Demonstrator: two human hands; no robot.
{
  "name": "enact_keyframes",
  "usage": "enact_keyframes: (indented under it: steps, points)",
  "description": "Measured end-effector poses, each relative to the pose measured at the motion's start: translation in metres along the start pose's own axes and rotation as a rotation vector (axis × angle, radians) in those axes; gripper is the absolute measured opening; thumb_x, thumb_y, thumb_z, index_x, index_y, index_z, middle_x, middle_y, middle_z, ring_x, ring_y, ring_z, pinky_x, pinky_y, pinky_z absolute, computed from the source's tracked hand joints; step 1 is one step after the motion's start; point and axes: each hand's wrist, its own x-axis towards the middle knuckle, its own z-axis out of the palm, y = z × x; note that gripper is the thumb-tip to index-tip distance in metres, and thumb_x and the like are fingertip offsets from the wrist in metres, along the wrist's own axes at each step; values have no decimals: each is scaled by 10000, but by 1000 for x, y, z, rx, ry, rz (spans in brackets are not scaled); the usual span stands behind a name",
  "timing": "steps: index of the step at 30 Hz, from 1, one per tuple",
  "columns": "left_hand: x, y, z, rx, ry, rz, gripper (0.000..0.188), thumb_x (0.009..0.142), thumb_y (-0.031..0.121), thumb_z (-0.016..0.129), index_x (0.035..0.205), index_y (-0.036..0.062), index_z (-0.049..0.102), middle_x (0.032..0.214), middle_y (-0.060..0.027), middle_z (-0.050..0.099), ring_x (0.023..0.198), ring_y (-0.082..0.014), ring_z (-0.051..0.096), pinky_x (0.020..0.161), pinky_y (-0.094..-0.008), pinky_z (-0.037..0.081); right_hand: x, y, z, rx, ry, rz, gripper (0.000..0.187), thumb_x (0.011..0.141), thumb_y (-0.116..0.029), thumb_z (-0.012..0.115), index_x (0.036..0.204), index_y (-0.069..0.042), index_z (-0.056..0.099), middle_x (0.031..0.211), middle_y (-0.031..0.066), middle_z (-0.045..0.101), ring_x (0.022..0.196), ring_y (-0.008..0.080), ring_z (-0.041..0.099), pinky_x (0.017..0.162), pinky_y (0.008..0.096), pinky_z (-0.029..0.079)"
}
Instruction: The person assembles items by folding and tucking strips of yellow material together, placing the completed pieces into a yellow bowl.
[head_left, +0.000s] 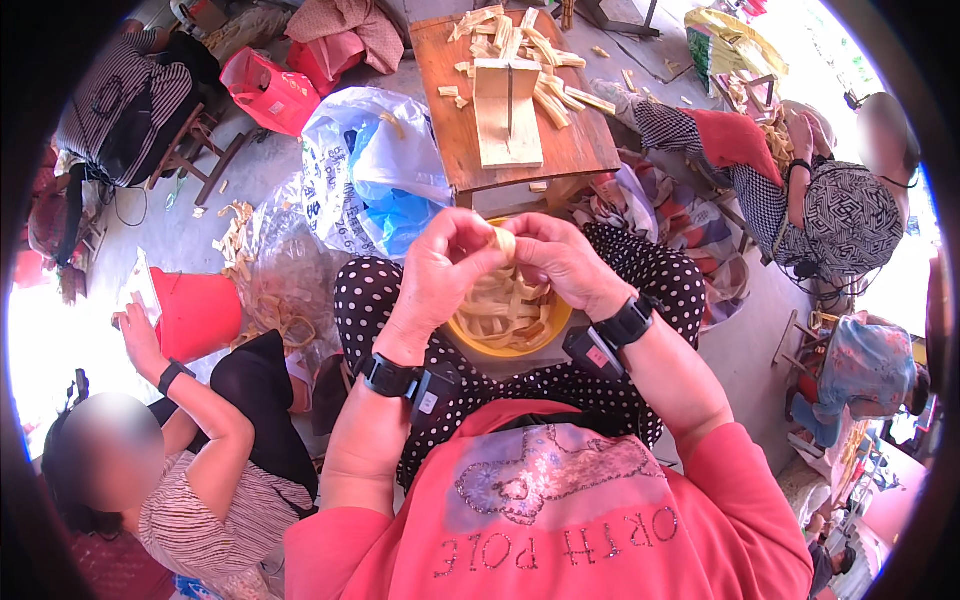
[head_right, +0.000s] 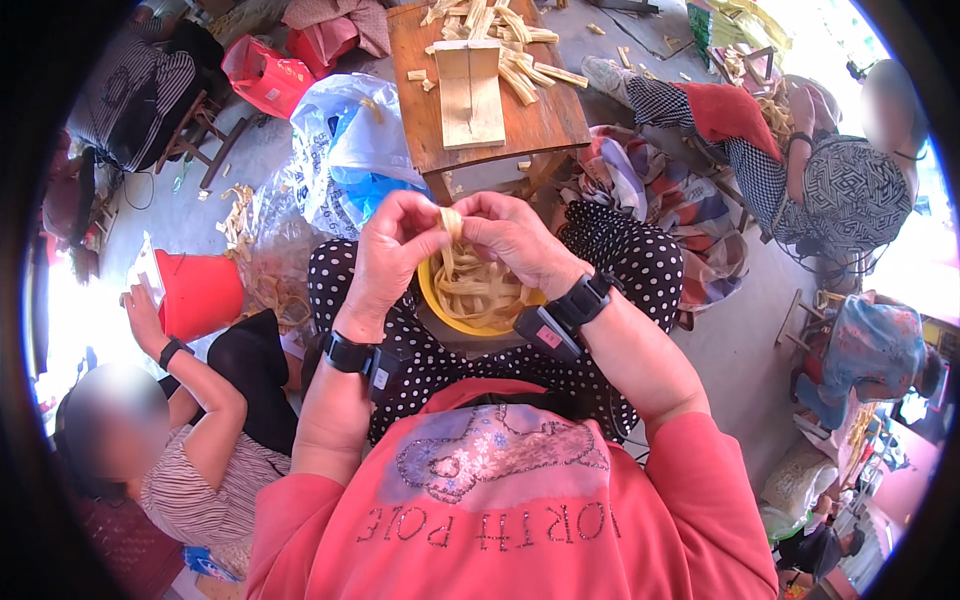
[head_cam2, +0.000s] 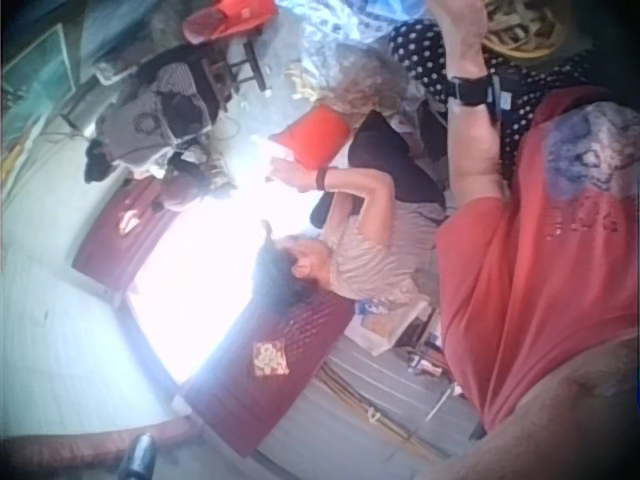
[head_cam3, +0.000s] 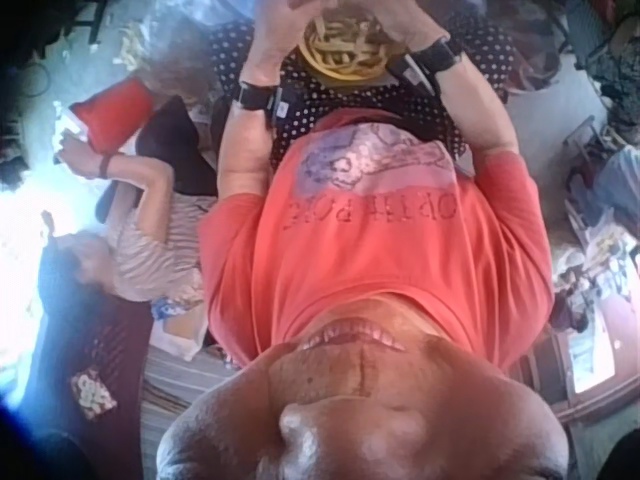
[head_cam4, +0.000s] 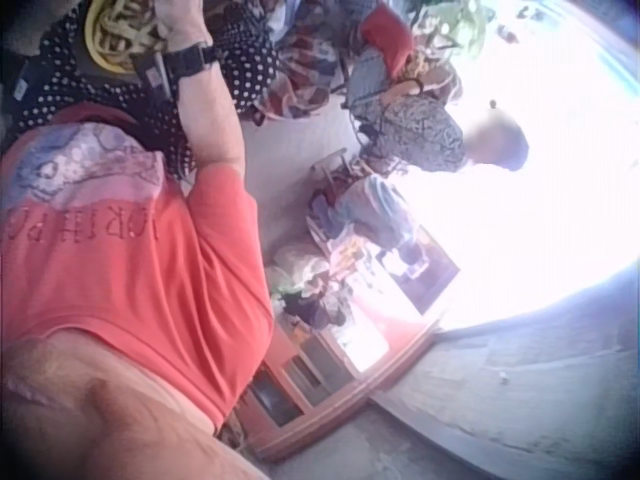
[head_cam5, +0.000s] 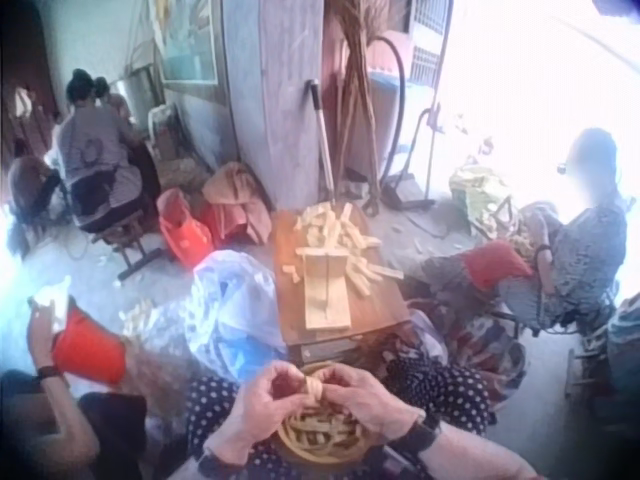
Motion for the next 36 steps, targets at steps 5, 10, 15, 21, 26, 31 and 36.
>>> enact_keyframes:
  steps: [5,10,15,21,26,31,36]
  points:
    - [9,-6,-3,174,-141,72,285,1069,4,994,1323,81,890,1244,42,765,1089,-73,737,997,-271,624,12,3,1,75,-103,128,343,1243,-237,855,1516,-45,778,1229,-32,811,1023,34,740,860,236,599]
    - [10,-1,8,385,-27,260,282,1099,10,967,1365,68,892,1249,25,789,1101,-110,781,986,-284,655,23,2,-1,-45,-49,111,297,1242,-253,873,1440,-41,807,1228,-21,815,1056,53,765,909,253,634]
    - [11,-18,-4,-133,57,-68,179,1228,73,846,1391,-2,848,1256,-64,896,1071,-131,849,977,-314,716,24,1,9,-282,92,-95,248,1229,-227,885,1288,3,812,1157,9,840,1019,101,764,915,302,644]
    - [19,-28,-20,57,14,-158,137,1212,33,829,1341,-4,856,1190,-46,902,1019,-118,851,923,-315,718,27,12,14,-621,195,-351,239,1228,-187,852,1306,32,800,1149,79,865,1031,115,768,935,354,661]
    - [21,-18,-35,255,130,-52,69,1186,-4,827,1247,-6,858,1104,-42,896,958,-116,852,895,-316,728,13,-19,2,-632,117,-307,238,1224,-187,849,1280,45,850,1036,45,838,966,94,726,873,345,635]
    - [14,-15,-50,58,68,-132,122,1207,6,795,1318,-7,842,1146,-48,888,993,-138,865,945,-326,733,-4,-42,-4,-700,93,-266,219,1206,-172,876,1212,47,865,962,29,825,922,77,694,843,343,618]
    - [30,23,-43,105,-129,-76,265,1285,158,759,1471,-14,835,1159,-34,892,1059,-159,877,993,-354,726,-10,-48,-2,-791,119,-297,177,1189,-143,889,1205,29,853,982,76,852,902,117,719,866,365,633]
